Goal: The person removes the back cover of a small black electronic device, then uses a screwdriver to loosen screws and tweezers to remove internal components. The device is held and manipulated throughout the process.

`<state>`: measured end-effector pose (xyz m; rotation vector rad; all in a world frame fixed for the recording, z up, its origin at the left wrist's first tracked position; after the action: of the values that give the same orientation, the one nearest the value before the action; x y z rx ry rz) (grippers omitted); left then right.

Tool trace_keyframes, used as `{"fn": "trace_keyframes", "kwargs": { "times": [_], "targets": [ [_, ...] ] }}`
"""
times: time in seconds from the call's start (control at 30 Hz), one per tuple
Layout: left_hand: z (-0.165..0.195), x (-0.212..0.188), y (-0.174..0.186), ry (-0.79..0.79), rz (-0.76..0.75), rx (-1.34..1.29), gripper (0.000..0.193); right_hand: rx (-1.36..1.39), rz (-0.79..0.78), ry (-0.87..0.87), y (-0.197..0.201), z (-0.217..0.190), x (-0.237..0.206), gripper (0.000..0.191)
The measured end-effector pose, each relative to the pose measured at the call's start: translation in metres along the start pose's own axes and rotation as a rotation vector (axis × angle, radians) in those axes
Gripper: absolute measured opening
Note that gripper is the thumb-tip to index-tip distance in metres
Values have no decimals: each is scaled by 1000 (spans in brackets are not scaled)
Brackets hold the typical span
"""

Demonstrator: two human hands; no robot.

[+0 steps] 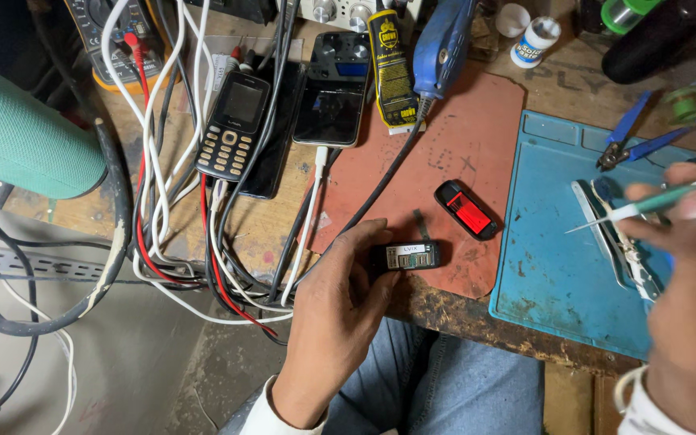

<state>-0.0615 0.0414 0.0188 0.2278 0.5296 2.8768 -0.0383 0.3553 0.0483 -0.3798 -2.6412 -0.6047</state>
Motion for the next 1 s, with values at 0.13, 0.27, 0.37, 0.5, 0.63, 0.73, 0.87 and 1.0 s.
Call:
{"fn": "trace_keyframes", "kwargs": {
  "times": [0.13,0.27,0.37,0.5,0.63,0.73,0.87,1.0],
  "targets": [
    [-3,3,1,72,-21,-19,65,27,-94,187,-65,-51,-11,53],
    [4,9,-3,35,-8,55,66,-62,-189,223,-102,-67,-15,59],
    [15,11,-2,-86,25,121,66,-77,-247,221,-110,-68,-14,71],
    [0,15,-1,149,-27,54,79,-36,-236,245,-110,-72,-15,76],
    [-4,15,2,145,-31,-34,80,49,-267,241,-126,-77,-18,78],
    [4,13,7,-63,17,-38,76,98,-284,248,-142,-74,-15,79],
    [6,-3,3,-118,83,142,59,92,-209,208,-130,-63,-15,74],
    [33,-34,-27,-446,170,571,51,2,-143,179,-107,-50,-17,74]
  ]
}}
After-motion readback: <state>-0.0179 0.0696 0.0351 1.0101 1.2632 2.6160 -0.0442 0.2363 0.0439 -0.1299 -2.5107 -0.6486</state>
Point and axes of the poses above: each hand's wrist, its own x-axis towards the middle knuckle, its own y-axis out of the back of the hand, z = x × y, the point moved 7 cm from there along x, towards the middle knuckle, and after that the axes turned 9 degrees about -z, right-handed, at the moved point
